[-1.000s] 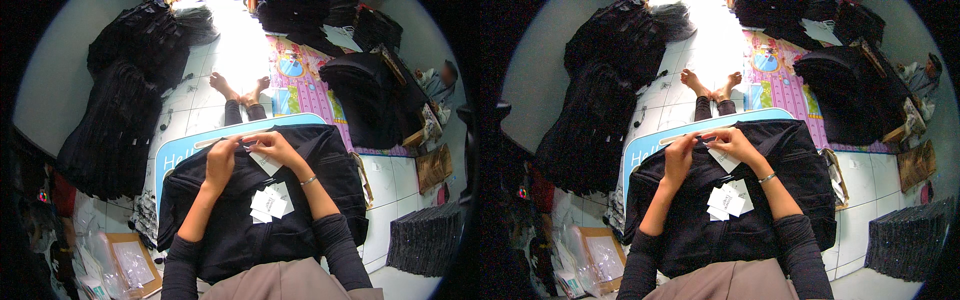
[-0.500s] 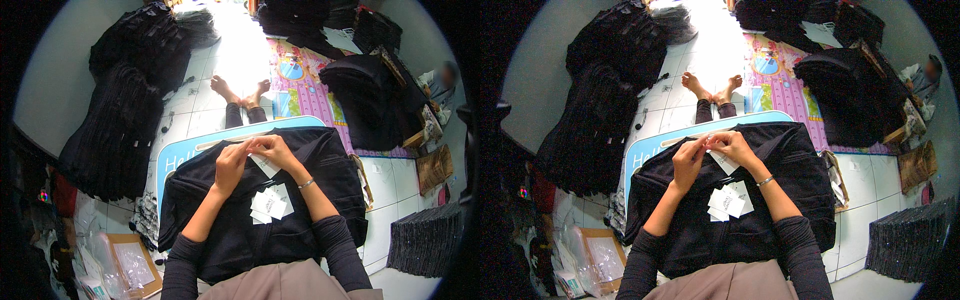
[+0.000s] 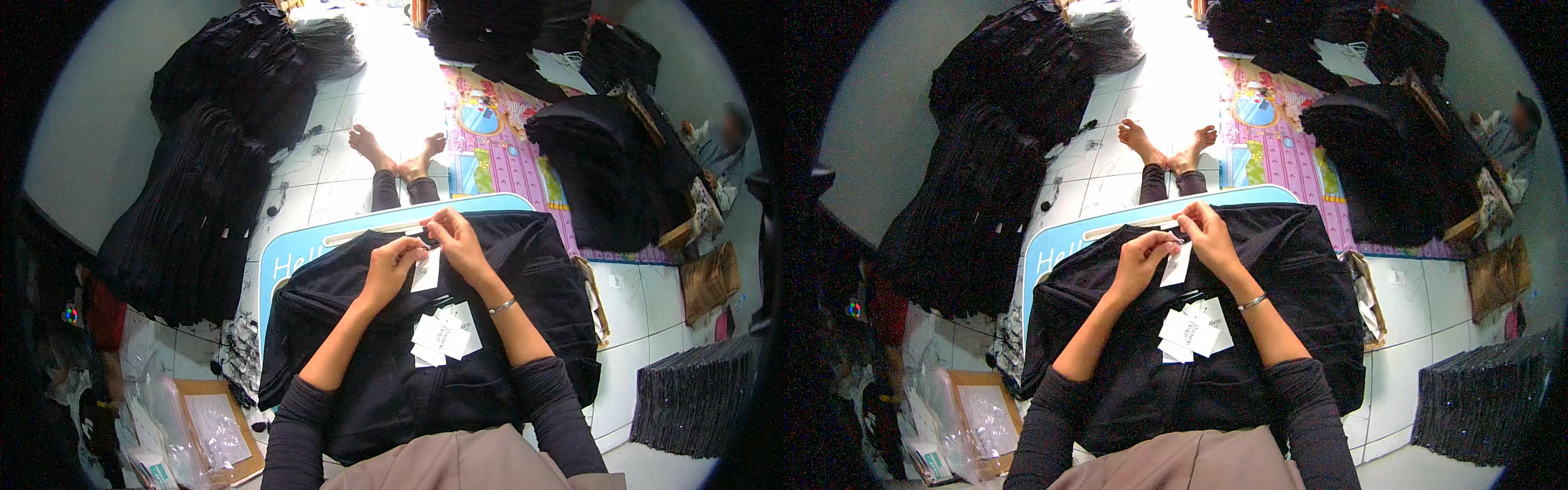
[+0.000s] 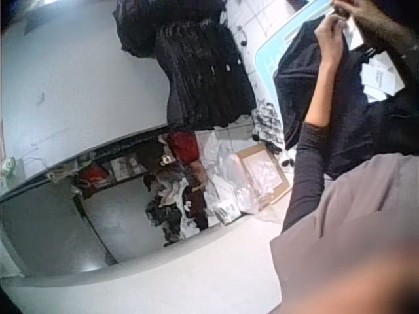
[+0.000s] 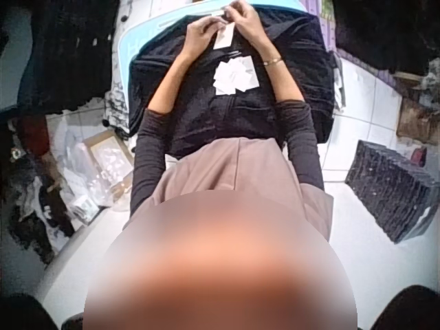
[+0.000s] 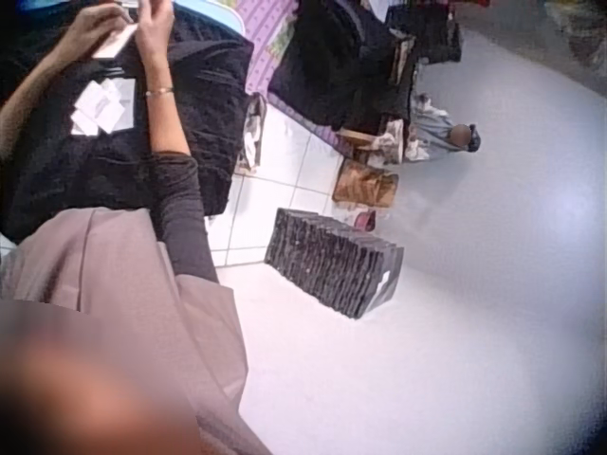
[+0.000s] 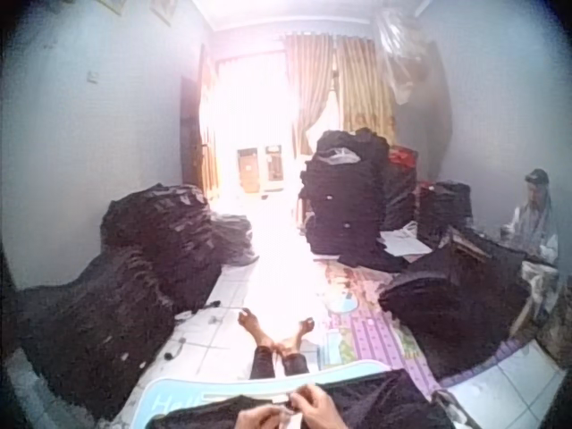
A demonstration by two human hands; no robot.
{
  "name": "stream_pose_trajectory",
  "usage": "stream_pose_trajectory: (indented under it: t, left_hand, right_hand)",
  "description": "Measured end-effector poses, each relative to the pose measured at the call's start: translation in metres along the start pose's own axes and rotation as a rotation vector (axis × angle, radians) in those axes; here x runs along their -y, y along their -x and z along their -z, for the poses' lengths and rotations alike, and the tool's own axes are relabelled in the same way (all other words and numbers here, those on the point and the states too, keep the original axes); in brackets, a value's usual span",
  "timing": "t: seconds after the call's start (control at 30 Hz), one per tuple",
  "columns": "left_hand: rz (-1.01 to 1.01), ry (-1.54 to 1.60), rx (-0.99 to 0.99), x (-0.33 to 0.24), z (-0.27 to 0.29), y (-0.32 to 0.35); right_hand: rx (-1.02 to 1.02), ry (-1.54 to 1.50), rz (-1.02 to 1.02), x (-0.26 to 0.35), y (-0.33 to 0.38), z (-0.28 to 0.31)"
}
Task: The person attaches multiple white tags to a black garment using a small tool, then folds the garment on a blue tray. The person handles the garment and tags throughout the clip.
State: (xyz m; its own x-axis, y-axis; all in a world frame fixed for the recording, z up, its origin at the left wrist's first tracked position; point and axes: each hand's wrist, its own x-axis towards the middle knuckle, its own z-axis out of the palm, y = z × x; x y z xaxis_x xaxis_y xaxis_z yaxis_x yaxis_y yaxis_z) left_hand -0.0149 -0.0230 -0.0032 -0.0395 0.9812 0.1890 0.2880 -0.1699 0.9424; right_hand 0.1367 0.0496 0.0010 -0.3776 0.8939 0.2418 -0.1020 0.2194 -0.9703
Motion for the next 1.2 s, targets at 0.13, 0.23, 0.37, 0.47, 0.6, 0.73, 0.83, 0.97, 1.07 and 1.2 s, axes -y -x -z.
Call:
stream_pose_trajectory:
  t: [0.13, 0.23, 0.37, 0.47, 0.6, 0.73, 0.83, 0.97, 1.07, 1.2]
  left_hand:
    - [0.051, 0.280, 0.030, 0.009, 0.004, -0.003]
    - [0.120, 0.335, 0.001, 0.013, 0.005, -0.004]
    - [0.118, 0.398, -0.002, 0.016, 0.003, -0.003]
    - [0.132, 0.372, -0.008, 0.016, 0.003, -0.003]
    - [0.131, 0.322, -0.017, 0.016, 0.004, -0.003]
    - [0.151, 0.360, -0.022, 0.017, 0.005, -0.002]
    - [0.174, 0.376, 0.000, 0.020, 0.007, -0.002]
    - [0.217, 0.385, 0.005, 0.023, 0.009, -0.001]
    - [0.177, 0.391, 0.025, 0.024, 0.010, 0.001]
    - [0.175, 0.342, -0.007, 0.025, 0.009, -0.001]
  right_hand:
    - [0.069, -0.269, -0.146, 0.004, 0.002, 0.003]
    - [0.083, -0.037, -0.051, 0.001, 0.004, 0.003]
    - [0.064, 0.201, 0.002, -0.003, 0.005, 0.002]
    - [0.074, 0.242, 0.020, -0.001, 0.005, 0.002]
    - [0.094, 0.280, 0.018, 0.008, 0.007, 0.001]
    - [0.102, 0.269, 0.010, 0.015, 0.009, -0.001]
    - [0.132, 0.313, 0.044, 0.015, 0.009, -0.001]
    - [0.158, 0.353, 0.100, 0.010, 0.011, -0.002]
    - [0.170, 0.371, 0.107, 0.007, 0.011, -0.002]
    - [0.169, 0.375, 0.141, 0.007, 0.009, -0.004]
